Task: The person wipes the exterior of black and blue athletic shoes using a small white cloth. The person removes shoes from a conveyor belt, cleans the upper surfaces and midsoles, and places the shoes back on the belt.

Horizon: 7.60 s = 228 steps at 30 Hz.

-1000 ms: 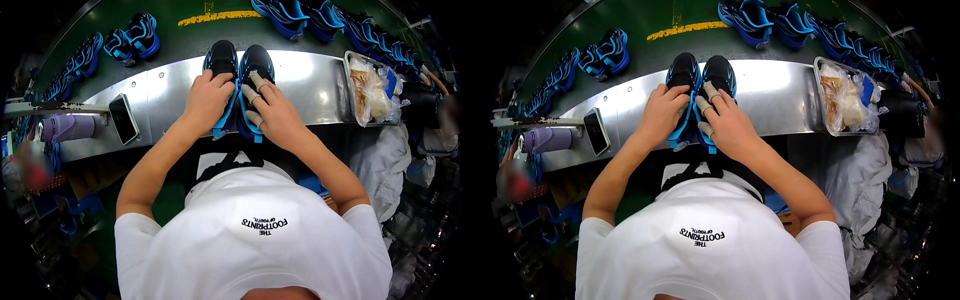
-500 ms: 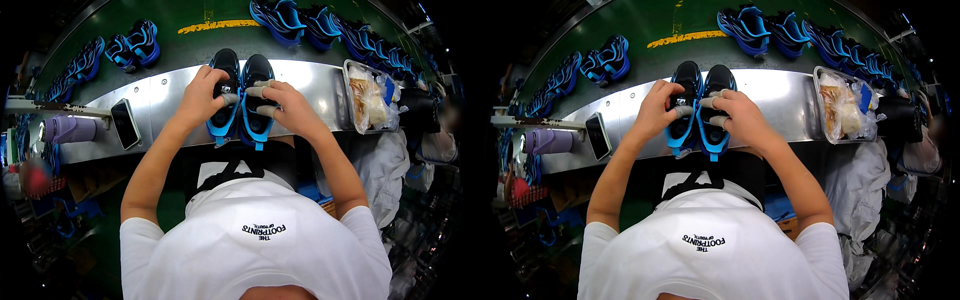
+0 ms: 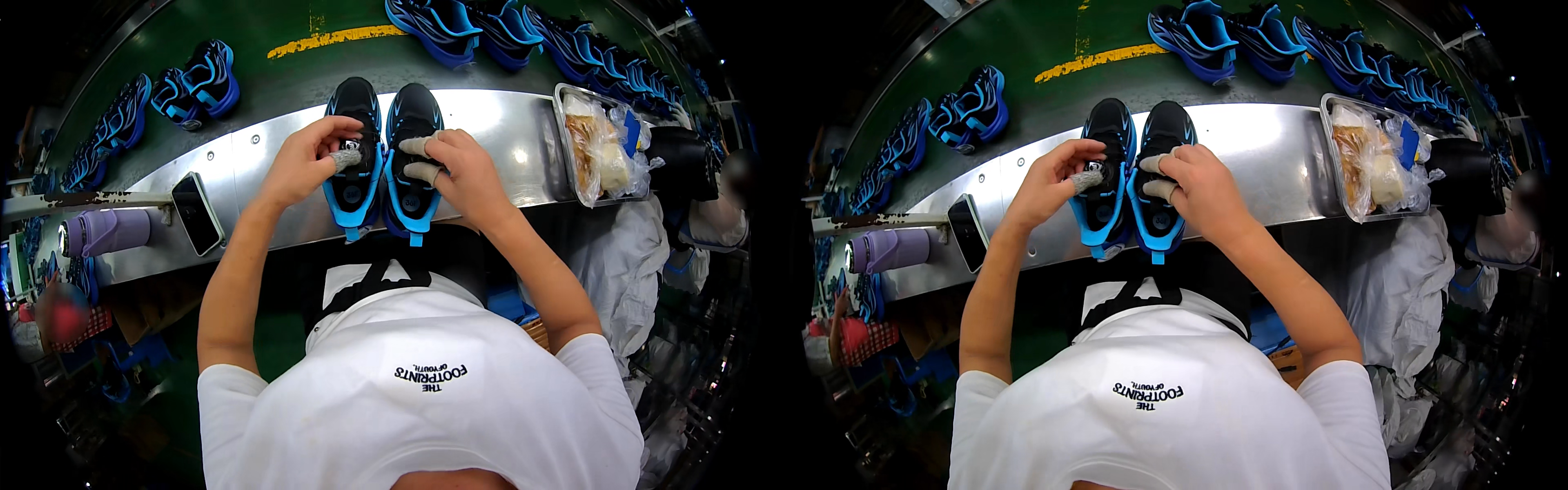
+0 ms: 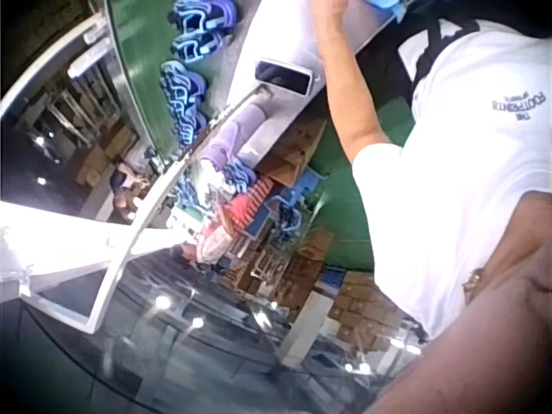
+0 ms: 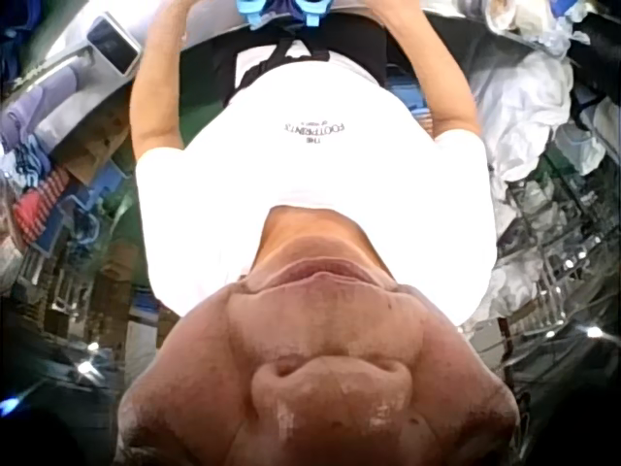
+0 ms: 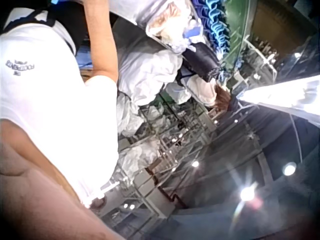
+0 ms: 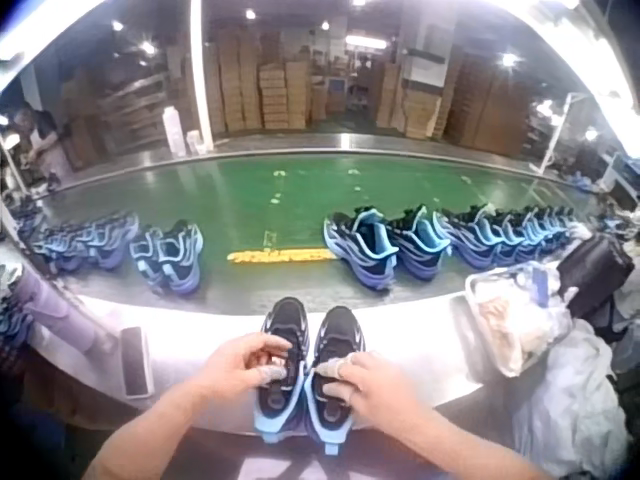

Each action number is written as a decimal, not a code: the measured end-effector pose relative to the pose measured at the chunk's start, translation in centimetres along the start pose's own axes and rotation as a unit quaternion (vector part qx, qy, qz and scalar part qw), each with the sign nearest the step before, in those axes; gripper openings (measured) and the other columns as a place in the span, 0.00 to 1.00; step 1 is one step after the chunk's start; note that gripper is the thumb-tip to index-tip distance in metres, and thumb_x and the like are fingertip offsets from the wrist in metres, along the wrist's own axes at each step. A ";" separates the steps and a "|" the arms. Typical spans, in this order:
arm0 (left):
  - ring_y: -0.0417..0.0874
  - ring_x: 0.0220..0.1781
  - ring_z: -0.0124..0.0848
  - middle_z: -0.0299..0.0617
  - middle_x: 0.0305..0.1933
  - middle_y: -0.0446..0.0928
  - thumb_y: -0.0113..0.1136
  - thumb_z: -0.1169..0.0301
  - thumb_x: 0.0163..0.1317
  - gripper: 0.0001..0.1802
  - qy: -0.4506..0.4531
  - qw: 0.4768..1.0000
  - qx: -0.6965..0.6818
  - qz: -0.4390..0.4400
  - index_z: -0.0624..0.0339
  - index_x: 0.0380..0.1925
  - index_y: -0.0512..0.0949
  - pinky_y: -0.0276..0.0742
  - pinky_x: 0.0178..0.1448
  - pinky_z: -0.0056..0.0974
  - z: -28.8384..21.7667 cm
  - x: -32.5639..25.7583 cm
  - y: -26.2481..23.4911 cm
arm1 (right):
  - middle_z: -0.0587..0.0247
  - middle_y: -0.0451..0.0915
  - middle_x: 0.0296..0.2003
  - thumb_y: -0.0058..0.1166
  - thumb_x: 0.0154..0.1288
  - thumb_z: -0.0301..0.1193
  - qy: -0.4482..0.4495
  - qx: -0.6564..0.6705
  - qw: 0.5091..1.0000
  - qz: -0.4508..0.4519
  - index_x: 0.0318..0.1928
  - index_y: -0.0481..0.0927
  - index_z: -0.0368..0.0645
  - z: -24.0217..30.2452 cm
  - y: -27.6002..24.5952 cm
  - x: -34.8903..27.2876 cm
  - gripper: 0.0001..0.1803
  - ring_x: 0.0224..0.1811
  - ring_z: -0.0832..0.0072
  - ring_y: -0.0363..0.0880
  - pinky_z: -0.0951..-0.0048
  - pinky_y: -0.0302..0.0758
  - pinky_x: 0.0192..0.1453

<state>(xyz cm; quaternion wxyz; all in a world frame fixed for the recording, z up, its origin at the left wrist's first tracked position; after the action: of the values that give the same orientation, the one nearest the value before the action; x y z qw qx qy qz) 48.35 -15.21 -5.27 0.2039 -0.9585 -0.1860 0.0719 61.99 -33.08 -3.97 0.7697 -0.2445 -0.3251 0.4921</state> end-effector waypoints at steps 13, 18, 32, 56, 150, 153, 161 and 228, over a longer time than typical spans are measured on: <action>0.70 0.36 0.23 0.34 0.46 0.78 0.61 0.80 0.53 0.25 0.048 0.992 0.106 -0.044 0.56 0.55 0.77 0.66 0.43 0.27 -1.7 -0.5 0.4 | 0.62 0.76 0.33 0.67 0.54 0.30 0.017 0.084 0.996 0.004 0.53 0.82 0.49 -0.8 -0.6 0.5 0.23 0.37 0.67 0.73 0.69 0.72 0.44; 0.69 0.35 0.26 0.35 0.42 0.77 0.62 0.79 0.55 0.25 0.006 1.000 -0.018 0.004 0.57 0.56 0.76 0.67 0.42 0.29 0.6 0.1 0.1 | 0.64 0.77 0.34 0.68 0.54 0.30 0.074 0.087 0.993 0.019 0.56 0.81 0.50 -0.7 -0.3 0.1 0.26 0.33 0.75 0.72 0.74 0.71 0.40; 0.72 0.37 0.23 0.35 0.42 0.78 0.63 0.76 0.58 0.19 0.118 0.988 0.084 -0.049 0.60 0.51 0.79 0.69 0.46 0.28 -2.7 -1.2 0.4 | 0.64 0.74 0.33 0.65 0.56 0.26 0.088 0.120 0.989 -0.009 0.56 0.81 0.49 -1.2 -0.8 0.0 0.24 0.33 0.76 0.71 0.75 0.70 0.40; 0.84 0.49 0.35 0.50 0.50 0.79 0.48 0.73 0.71 0.14 -0.258 0.825 -0.503 0.013 0.69 0.53 0.72 0.81 0.48 0.33 -2.7 -3.1 11.8 | 0.65 0.76 0.34 0.66 0.53 0.29 0.112 0.150 0.982 0.031 0.56 0.81 0.52 -2.2 -0.6 -0.3 0.26 0.33 0.74 0.71 0.74 0.72 0.40; 0.66 0.37 0.26 0.33 0.39 0.70 0.62 0.79 0.49 0.23 -0.042 0.999 -0.019 0.008 0.59 0.50 0.77 0.67 0.47 0.30 -1.8 -0.4 1.4 | 0.51 0.72 0.44 0.61 0.61 0.37 0.047 0.022 0.998 0.026 0.61 0.76 0.52 -7.8 5.8 10.6 0.26 0.46 0.57 0.74 0.64 0.73 0.54; 0.67 0.38 0.25 0.32 0.40 0.71 0.60 0.80 0.50 0.23 -0.004 0.986 0.118 -0.119 0.59 0.50 0.77 0.66 0.47 0.29 -1.3 -0.5 2.0 | 0.50 0.72 0.44 0.61 0.60 0.37 0.037 0.008 0.999 0.012 0.59 0.77 0.51 -8.1 6.3 10.9 0.25 0.48 0.57 0.73 0.64 0.71 0.56; 0.68 0.40 0.25 0.33 0.43 0.73 0.64 0.77 0.48 0.26 -0.007 0.999 -0.021 0.040 0.60 0.52 0.76 0.66 0.48 0.30 -1.0 0.4 1.2 | 0.50 0.71 0.44 0.63 0.59 0.36 0.065 0.035 0.997 0.024 0.57 0.79 0.50 -9.0 6.7 11.1 0.23 0.48 0.57 0.72 0.65 0.71 0.56; 0.80 0.37 0.49 0.49 0.31 0.79 0.74 0.51 0.42 0.24 0.014 0.922 0.381 0.061 0.54 0.35 0.82 0.76 0.43 0.47 -2.8 2.2 -7.4 | 0.69 0.81 0.41 0.52 0.70 0.30 0.217 0.273 0.937 -0.028 0.55 0.81 0.41 -11.9 -4.2 2.9 0.16 0.38 0.82 0.76 0.79 0.75 0.43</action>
<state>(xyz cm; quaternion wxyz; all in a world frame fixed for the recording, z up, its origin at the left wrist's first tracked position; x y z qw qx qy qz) 48.59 -9.09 0.23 0.5515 -0.8188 -0.0829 0.1358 74.21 -32.75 -8.22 0.8722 -0.1164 -0.0103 0.4751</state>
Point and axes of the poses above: each hand's wrist, its own x-axis towards the middle knuckle, its own y-axis out of the palm, z = x × y, the point moved 4 cm from there along x, towards the middle knuckle
